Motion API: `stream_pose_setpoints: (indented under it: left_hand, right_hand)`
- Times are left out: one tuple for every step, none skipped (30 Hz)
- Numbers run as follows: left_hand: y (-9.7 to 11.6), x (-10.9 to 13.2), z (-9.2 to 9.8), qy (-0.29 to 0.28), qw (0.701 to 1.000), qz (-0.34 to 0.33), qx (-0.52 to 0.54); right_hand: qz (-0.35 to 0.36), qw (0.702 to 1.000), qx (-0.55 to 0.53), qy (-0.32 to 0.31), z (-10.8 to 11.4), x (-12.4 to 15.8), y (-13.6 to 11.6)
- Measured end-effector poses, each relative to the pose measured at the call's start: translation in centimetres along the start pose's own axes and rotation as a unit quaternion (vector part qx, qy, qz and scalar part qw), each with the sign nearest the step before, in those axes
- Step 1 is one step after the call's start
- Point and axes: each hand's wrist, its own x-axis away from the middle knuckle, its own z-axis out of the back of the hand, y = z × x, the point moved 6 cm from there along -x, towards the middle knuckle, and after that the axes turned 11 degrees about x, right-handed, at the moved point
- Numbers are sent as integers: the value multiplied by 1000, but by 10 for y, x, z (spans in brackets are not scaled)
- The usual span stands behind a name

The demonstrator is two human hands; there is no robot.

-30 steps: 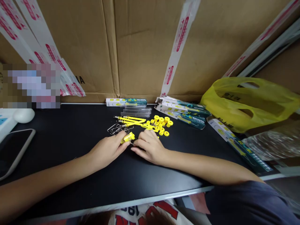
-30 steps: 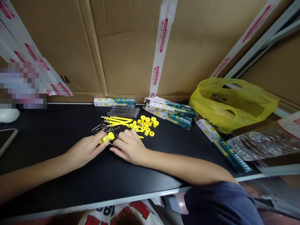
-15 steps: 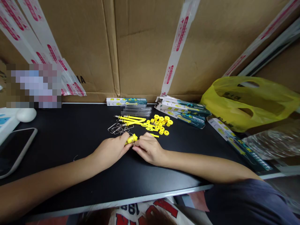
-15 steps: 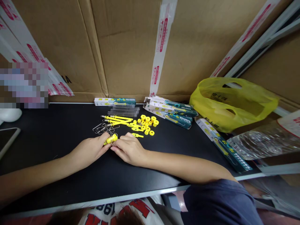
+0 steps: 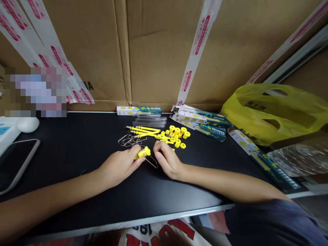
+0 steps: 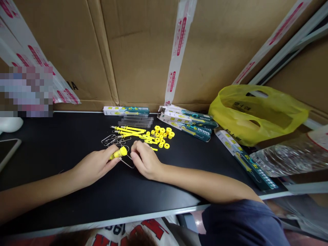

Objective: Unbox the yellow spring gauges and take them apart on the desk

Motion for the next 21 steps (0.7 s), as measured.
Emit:
stream_pose_setpoints:
  left_hand:
    - [1, 1, 0, -3, 1000, -6, 6]
    - [2, 2, 0, -6, 1000, -12, 13]
    - [3, 2, -1, -8, 1000, -18, 18]
    - [4, 2, -1, -8, 999, -23, 21]
    - [5, 2, -1, -7, 999, -27, 22]
    - [5, 2, -1, -8, 999, -27, 20]
    - [5, 2, -1, -8, 999, -26, 17]
    - [6, 2, -2, -10, 1000, -23, 16]
    - [6, 1, -2, -10, 1000, -22, 14]
    - [6, 1, -2, -8, 1000, -21, 11]
    - [6, 0, -3, -5, 1000, -20, 6]
    - [6, 0, -3, -2, 1000, -18, -1]
    - [6, 0, -4, 2, 1000, -16, -10]
    - [5, 0, -5, 7, 1000, -11, -21]
    - [5, 1, -5, 13, 999, -8, -32]
    - [5, 1, -6, 19, 999, -6, -41]
    - [5, 2, -7, 25, 998, -8, -49]
    - [5, 2, -7, 31, 998, -12, -56]
    - [5, 3, -7, 37, 997, -14, -63]
    - [5, 3, -7, 41, 997, -16, -69]
    - [5, 4, -8, 42, 996, -18, -73]
  right_hand:
    - [-22, 999, -47, -10, -1, 0, 4]
    - [-33, 994, -97, -30, -5, -1, 5]
    - [-33, 987, -146, -57, -9, -1, 5]
    - [-31, 978, -191, -83, -14, 0, 4]
    - [-32, 967, -230, -102, -18, 0, 3]
    - [-38, 958, -260, -112, -22, 1, 2]
    - [-49, 951, -282, -115, -24, 2, 2]
    - [-65, 945, -299, -115, -26, 3, 3]
    - [-82, 939, -313, -112, -28, 4, 3]
    - [-100, 934, -326, -108, -30, 5, 4]
    - [-118, 929, -337, -103, -31, 5, 4]
    - [-134, 924, -344, -97, -32, 6, 5]
    - [-148, 921, -349, -93, -32, 6, 5]
    - [-160, 918, -351, -92, -33, 6, 6]
    - [-172, 916, -351, -94, -33, 5, 7]
    - [-181, 914, -349, -98, -34, 5, 7]
    - [-189, 913, -346, -102, -34, 5, 8]
    - [-195, 913, -342, -106, -35, 4, 9]
    - [-199, 914, -337, -108, -35, 4, 9]
    - [-202, 916, -331, -108, -34, 3, 9]
    - [-202, 918, -324, -105, -33, 3, 9]
